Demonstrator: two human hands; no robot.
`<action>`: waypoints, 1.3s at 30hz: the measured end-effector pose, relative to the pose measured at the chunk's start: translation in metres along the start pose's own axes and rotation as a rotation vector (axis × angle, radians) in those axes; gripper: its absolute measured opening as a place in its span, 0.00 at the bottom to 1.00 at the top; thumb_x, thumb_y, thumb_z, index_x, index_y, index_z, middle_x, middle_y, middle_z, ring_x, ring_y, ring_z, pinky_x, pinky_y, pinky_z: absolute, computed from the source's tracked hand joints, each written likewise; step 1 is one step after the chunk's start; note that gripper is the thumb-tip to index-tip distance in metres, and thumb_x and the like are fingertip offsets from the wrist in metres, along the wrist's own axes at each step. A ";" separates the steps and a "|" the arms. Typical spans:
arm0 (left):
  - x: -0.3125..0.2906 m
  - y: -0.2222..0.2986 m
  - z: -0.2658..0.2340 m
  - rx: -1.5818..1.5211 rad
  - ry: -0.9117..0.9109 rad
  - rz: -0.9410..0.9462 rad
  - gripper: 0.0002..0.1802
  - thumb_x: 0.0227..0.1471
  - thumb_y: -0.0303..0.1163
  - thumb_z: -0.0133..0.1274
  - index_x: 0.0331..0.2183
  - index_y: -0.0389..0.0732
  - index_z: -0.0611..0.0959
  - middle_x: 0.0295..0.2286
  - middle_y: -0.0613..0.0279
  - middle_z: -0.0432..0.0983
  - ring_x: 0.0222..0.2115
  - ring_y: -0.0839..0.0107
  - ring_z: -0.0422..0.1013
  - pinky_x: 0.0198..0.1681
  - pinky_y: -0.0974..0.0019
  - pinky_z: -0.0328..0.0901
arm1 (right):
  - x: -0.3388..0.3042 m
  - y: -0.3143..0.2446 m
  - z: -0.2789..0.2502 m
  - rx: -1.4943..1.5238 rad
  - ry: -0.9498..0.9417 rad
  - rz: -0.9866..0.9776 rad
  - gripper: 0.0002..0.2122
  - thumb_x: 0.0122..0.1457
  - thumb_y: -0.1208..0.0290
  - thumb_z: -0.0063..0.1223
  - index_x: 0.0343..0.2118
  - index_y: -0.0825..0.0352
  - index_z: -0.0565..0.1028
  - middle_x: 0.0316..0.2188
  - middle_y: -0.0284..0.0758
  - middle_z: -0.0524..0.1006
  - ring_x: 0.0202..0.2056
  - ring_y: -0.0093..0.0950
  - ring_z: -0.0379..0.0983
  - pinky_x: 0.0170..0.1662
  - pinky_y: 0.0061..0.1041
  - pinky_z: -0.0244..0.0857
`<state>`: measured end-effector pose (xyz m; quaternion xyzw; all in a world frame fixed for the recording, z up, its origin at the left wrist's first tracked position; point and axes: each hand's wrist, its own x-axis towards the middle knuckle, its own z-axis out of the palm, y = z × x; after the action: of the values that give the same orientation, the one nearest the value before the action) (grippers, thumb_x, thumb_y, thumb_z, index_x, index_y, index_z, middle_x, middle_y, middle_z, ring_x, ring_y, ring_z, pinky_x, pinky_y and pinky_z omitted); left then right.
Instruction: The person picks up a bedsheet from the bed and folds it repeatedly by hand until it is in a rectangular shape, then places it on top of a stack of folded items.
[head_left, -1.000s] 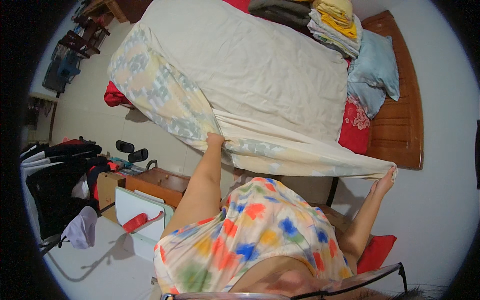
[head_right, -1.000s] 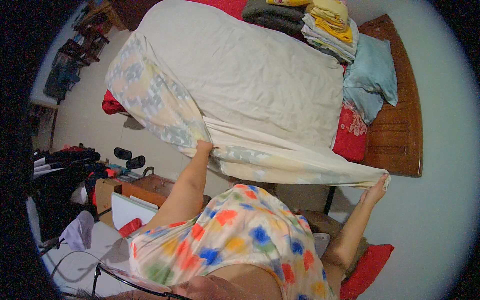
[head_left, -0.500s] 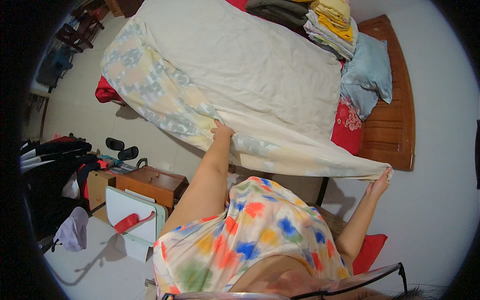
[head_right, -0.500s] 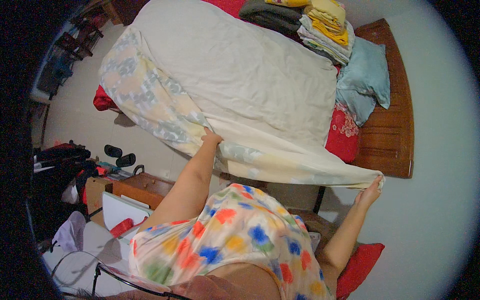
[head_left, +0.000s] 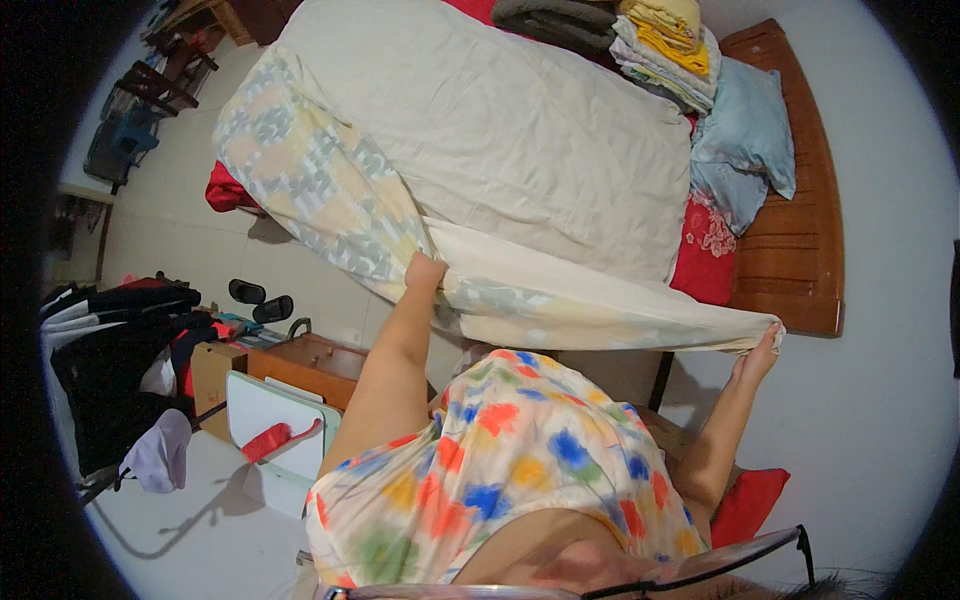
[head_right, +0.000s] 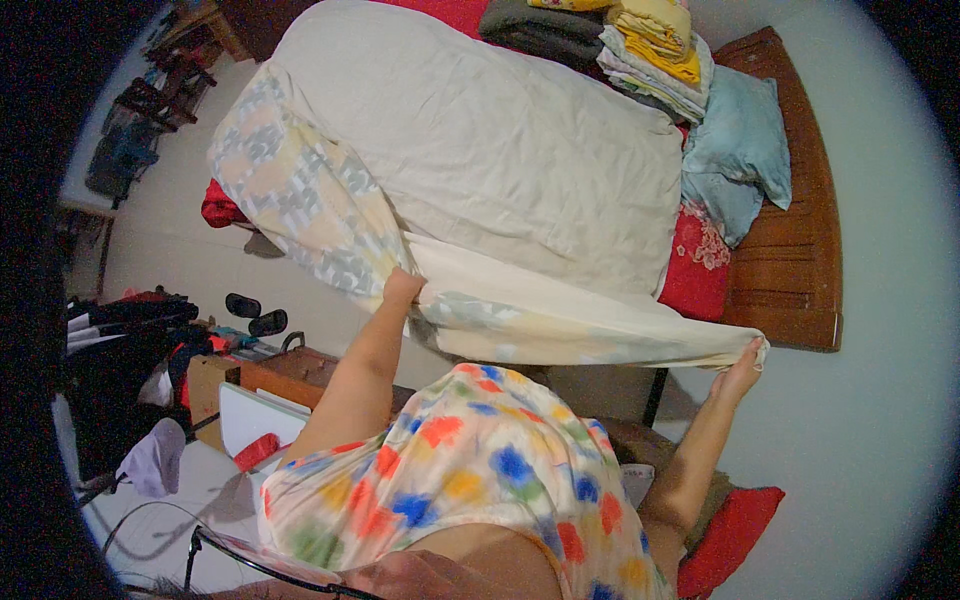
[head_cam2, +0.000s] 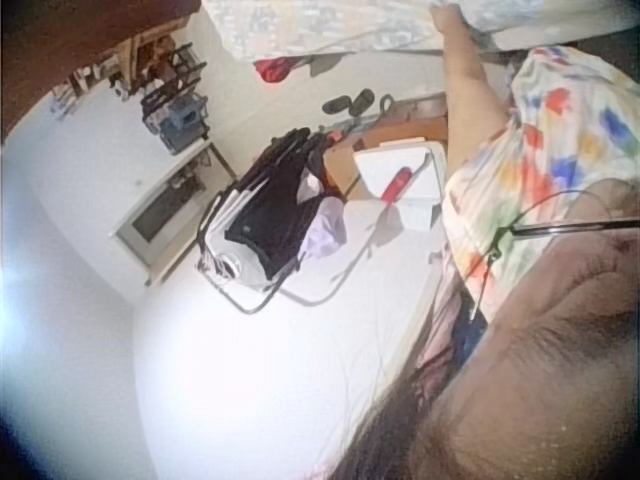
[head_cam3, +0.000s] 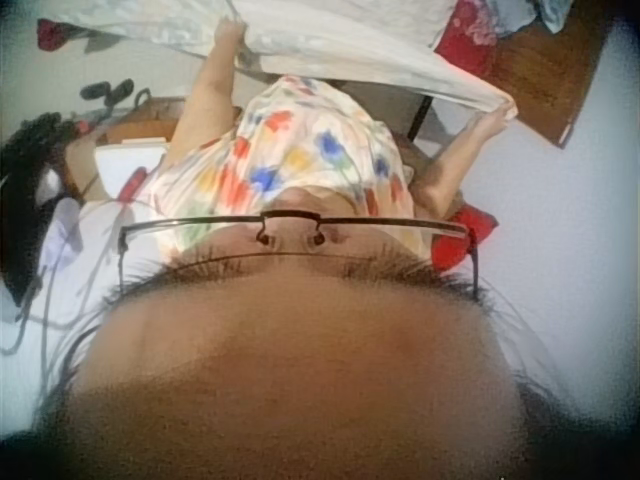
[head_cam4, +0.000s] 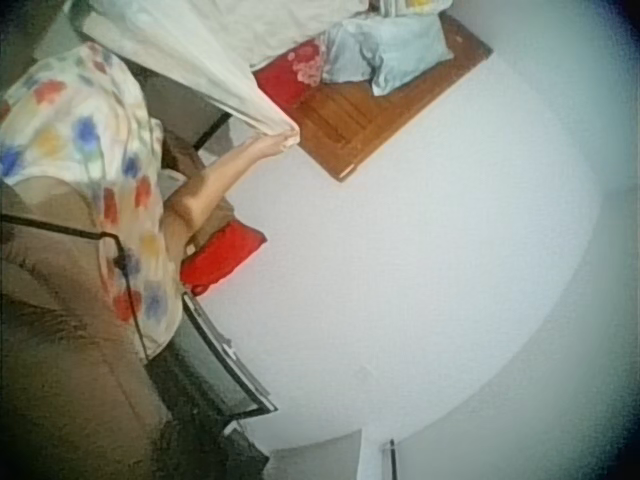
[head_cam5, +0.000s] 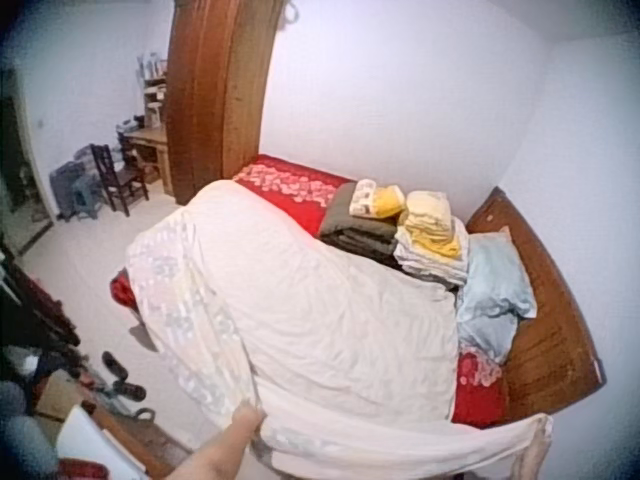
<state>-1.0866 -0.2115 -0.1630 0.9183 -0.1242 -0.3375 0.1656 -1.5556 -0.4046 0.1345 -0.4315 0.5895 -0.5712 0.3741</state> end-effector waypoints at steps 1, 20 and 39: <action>-0.005 0.006 -0.008 -0.075 -0.019 0.007 0.26 0.29 0.38 0.59 0.31 0.30 0.73 0.26 0.48 0.74 0.30 0.57 0.72 0.33 0.65 0.66 | 0.006 0.004 -0.006 0.010 0.007 -0.013 0.17 0.56 0.60 0.43 0.42 0.69 0.66 0.38 0.37 0.70 0.38 0.29 0.67 0.42 0.27 0.62; 0.046 -0.140 0.057 -0.846 0.101 -0.411 0.51 0.30 0.43 0.63 0.51 0.39 0.52 0.46 0.48 0.60 0.45 0.57 0.61 0.44 0.54 0.60 | 0.007 0.021 -0.003 0.108 0.059 0.030 0.20 0.55 0.58 0.44 0.42 0.71 0.66 0.40 0.39 0.69 0.40 0.32 0.67 0.43 0.32 0.63; -0.016 -0.074 -0.068 -1.304 0.031 -0.175 0.24 0.47 0.44 0.46 0.41 0.35 0.70 0.28 0.59 0.72 0.25 0.71 0.69 0.23 0.68 0.63 | 0.042 0.082 -0.049 0.046 0.187 0.158 0.21 0.54 0.57 0.45 0.41 0.72 0.66 0.37 0.40 0.71 0.37 0.33 0.69 0.39 0.32 0.65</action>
<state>-1.0449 -0.1231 -0.1333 0.6412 0.1832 -0.3424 0.6619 -1.6224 -0.4291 0.0586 -0.3200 0.6407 -0.5911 0.3710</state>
